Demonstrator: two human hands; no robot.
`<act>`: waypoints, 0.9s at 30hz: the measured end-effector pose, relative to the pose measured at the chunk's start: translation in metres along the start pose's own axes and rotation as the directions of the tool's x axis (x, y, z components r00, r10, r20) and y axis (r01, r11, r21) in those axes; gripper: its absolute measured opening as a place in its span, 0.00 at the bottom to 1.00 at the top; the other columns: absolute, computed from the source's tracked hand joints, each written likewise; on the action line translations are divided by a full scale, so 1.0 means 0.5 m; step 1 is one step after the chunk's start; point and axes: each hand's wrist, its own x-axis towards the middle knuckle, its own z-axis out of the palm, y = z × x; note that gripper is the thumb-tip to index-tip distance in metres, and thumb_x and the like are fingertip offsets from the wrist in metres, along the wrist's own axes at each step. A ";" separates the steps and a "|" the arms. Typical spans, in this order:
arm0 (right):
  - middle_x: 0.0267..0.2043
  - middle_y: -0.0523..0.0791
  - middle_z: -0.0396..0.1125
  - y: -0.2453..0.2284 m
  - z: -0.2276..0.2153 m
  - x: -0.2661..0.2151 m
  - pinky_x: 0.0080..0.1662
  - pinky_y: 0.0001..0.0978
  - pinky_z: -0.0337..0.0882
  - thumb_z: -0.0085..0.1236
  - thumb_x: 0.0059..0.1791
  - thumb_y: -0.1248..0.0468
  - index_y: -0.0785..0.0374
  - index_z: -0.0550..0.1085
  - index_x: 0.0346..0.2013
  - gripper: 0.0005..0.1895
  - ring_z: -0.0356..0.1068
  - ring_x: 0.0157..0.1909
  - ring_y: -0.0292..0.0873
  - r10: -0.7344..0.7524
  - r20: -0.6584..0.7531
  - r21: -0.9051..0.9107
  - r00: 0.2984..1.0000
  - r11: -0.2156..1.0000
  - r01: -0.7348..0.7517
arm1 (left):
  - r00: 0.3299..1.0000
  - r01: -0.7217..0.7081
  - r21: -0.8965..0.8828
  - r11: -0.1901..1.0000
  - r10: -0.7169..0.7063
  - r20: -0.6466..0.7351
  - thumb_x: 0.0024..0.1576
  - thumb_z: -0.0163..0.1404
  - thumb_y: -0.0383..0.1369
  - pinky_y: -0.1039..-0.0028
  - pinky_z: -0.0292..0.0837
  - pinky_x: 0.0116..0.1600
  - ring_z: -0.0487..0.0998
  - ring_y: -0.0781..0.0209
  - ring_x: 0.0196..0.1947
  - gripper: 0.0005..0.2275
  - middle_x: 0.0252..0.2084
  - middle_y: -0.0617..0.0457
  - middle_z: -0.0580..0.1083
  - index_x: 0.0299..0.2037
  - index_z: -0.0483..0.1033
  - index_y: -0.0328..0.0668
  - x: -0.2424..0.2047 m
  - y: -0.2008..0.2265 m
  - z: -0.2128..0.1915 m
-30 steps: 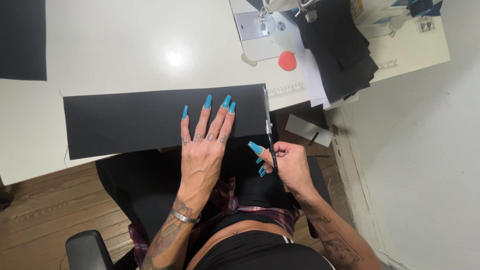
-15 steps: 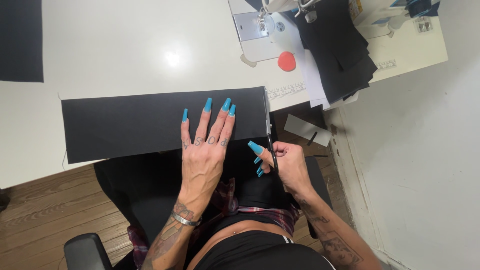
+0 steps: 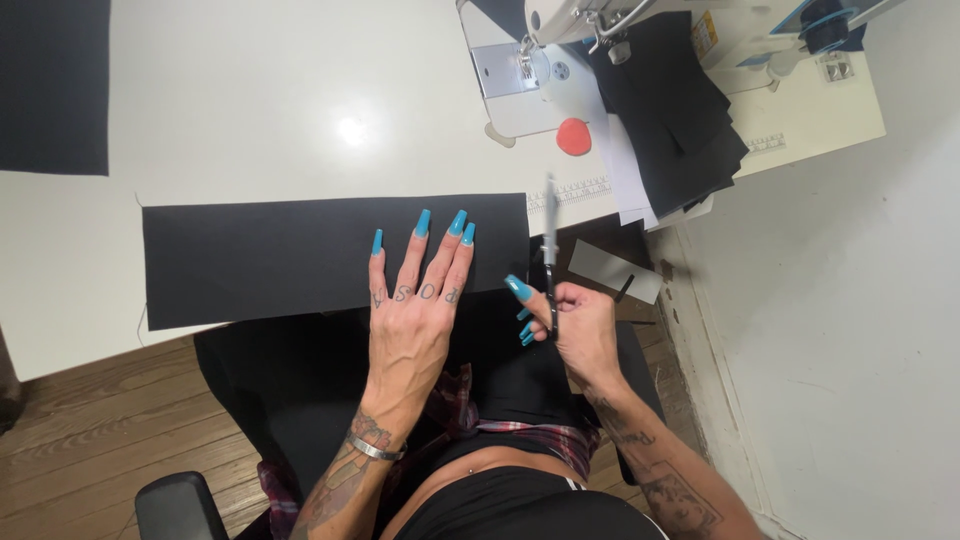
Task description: Measuring and cutting strips of black leather using a ruler and scissors
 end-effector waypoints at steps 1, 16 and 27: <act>0.11 0.49 0.64 0.009 -0.005 -0.001 0.22 0.17 0.62 0.63 0.37 0.61 0.69 0.71 0.17 0.14 0.64 0.14 0.35 -0.022 -0.043 0.055 0.999 0.998 0.024 | 1.000 0.000 0.015 1.000 0.000 -0.009 0.54 0.42 0.28 0.53 0.55 0.57 0.61 0.56 0.57 0.17 0.56 0.60 0.63 0.55 0.63 0.50 0.000 0.000 0.001; 0.19 0.47 0.62 0.171 -0.170 0.021 0.28 0.21 0.65 0.58 0.41 0.61 0.65 0.64 0.24 0.13 0.62 0.18 0.35 -0.354 -0.538 0.263 0.765 0.792 0.551 | 0.936 0.012 -0.055 0.998 0.008 0.351 0.32 0.60 0.47 0.43 0.37 0.60 0.42 0.43 0.63 0.47 0.64 0.47 0.48 0.61 0.47 0.37 0.142 -0.007 0.023; 0.32 0.48 0.68 0.110 -0.076 0.051 0.55 0.47 0.57 0.57 0.28 0.71 0.65 0.69 0.32 0.19 0.68 0.39 0.45 -0.619 0.737 -0.150 0.271 0.241 0.959 | 0.978 -0.051 0.076 0.996 0.034 0.204 0.40 0.52 0.31 0.62 0.53 0.59 0.58 0.62 0.59 0.31 0.58 0.62 0.60 0.57 0.58 0.52 0.027 -0.057 -0.029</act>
